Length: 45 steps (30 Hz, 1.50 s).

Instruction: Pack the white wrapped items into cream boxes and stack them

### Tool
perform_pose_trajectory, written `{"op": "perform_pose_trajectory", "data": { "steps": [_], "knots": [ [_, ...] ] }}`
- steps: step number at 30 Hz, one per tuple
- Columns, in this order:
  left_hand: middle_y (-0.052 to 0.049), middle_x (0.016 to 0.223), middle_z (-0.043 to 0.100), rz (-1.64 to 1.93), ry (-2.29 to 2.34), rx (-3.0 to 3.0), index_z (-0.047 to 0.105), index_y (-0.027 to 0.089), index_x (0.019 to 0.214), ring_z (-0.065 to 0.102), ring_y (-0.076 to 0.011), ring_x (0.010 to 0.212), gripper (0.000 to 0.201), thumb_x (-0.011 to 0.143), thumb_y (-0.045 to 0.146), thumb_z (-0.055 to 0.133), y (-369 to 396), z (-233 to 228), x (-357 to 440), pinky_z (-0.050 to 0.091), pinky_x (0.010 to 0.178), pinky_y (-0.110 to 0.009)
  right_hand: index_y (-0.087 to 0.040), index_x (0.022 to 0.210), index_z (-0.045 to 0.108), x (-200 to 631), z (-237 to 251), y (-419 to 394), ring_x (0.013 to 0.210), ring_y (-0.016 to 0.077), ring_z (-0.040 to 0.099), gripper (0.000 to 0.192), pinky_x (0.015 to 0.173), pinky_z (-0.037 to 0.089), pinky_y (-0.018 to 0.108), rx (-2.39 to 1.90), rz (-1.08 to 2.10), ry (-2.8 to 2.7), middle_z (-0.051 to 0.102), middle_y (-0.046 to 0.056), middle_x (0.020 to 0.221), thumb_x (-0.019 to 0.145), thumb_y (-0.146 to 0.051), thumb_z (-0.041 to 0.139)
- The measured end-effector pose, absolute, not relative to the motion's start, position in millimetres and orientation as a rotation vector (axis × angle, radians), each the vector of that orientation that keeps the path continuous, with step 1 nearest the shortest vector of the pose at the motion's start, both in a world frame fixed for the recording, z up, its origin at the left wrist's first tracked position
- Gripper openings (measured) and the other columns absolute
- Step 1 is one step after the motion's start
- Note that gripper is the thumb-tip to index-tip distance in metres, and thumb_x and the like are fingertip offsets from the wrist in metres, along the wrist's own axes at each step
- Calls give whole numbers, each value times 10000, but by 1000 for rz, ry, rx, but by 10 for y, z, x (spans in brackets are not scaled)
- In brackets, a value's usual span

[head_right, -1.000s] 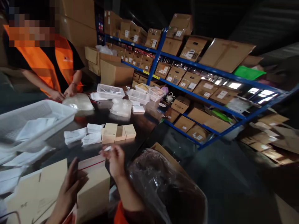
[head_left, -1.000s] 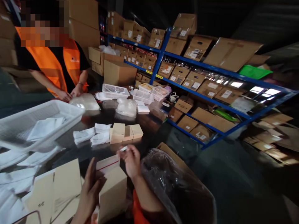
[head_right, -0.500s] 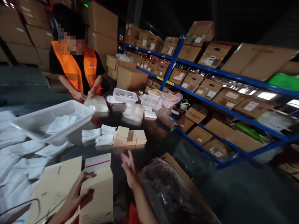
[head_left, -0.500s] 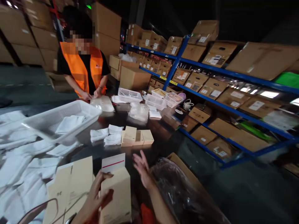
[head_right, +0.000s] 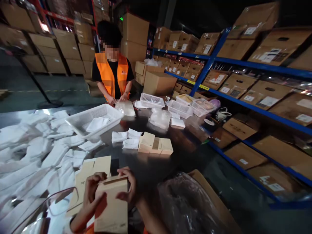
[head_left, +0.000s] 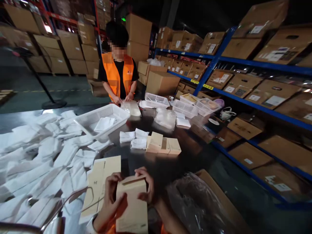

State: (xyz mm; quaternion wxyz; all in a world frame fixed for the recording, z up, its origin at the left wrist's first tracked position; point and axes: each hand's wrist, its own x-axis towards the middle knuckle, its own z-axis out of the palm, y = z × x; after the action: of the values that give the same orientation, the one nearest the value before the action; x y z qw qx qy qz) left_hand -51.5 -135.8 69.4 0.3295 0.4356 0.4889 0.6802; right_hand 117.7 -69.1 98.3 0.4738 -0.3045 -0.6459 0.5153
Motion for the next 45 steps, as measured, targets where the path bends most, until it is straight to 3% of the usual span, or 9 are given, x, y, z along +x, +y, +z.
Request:
{"op": "perform_pose_trajectory", "data": {
  "steps": [4,8,12,20,26,34,40,43,45],
  "knots": [
    [-61,927,613,1602,1295,1342,694,260,1010,592,-267,900,336,807,527,668,-1322,823,-600,500,838,-379,-276,1159,706,1090,1098,-729,1159,319,642,545,1052,443,479,-637,1239,-1661,739,99,1135,750,-634,673],
    [-81,848,603,1553,1294,1390,776,236,814,584,-281,848,456,789,659,609,-1317,936,-599,510,784,-385,-296,1011,753,1058,1246,-762,1054,297,710,315,1103,397,511,-566,1201,-1642,793,62,1022,767,-485,690],
    [-68,784,574,1611,1303,1369,789,252,758,577,-260,780,431,783,650,626,-1367,948,-568,509,709,-360,-287,923,769,1068,1307,-792,999,293,735,240,1081,415,523,-599,1191,-1668,804,56,964,744,-432,699],
    [-79,802,610,1601,1361,1333,787,248,705,593,-274,822,420,765,638,645,-1419,898,-530,534,725,-375,-320,1078,759,1120,1270,-830,1030,254,722,286,1058,440,476,-540,1185,-1669,790,53,1047,838,-451,675],
    [-56,839,599,1640,1281,1463,757,235,762,605,-246,830,370,837,565,609,-1381,866,-478,539,739,-360,-277,1161,737,1134,1167,-750,961,267,737,367,904,557,422,-365,983,-1720,792,89,1028,836,-428,660],
    [-54,854,572,1595,1251,1478,710,224,789,599,-252,846,374,867,559,562,-1376,870,-406,528,777,-378,-292,1225,700,1238,1210,-757,1039,265,702,374,925,530,432,-410,1020,-1823,770,84,1123,882,-410,607],
    [-56,803,590,1630,1225,1380,755,229,720,587,-233,803,378,828,567,625,-1377,866,-379,529,750,-349,-331,1146,742,1301,1195,-757,1047,246,687,299,947,489,435,-433,1184,-1832,781,55,1092,919,-454,591],
    [-58,794,573,1643,1251,1083,790,233,651,581,-242,781,466,681,690,706,-1372,778,-317,550,655,-347,-352,1004,786,1298,1133,-775,996,241,692,306,949,482,448,-560,1303,-1738,800,33,993,911,-557,578],
    [-53,783,550,1632,1294,861,798,242,616,577,-251,773,520,566,756,735,-1334,699,-291,547,561,-332,-343,883,802,1258,1047,-763,980,250,697,432,979,470,469,-650,1327,-1688,800,33,909,881,-680,531]
  ]
}}
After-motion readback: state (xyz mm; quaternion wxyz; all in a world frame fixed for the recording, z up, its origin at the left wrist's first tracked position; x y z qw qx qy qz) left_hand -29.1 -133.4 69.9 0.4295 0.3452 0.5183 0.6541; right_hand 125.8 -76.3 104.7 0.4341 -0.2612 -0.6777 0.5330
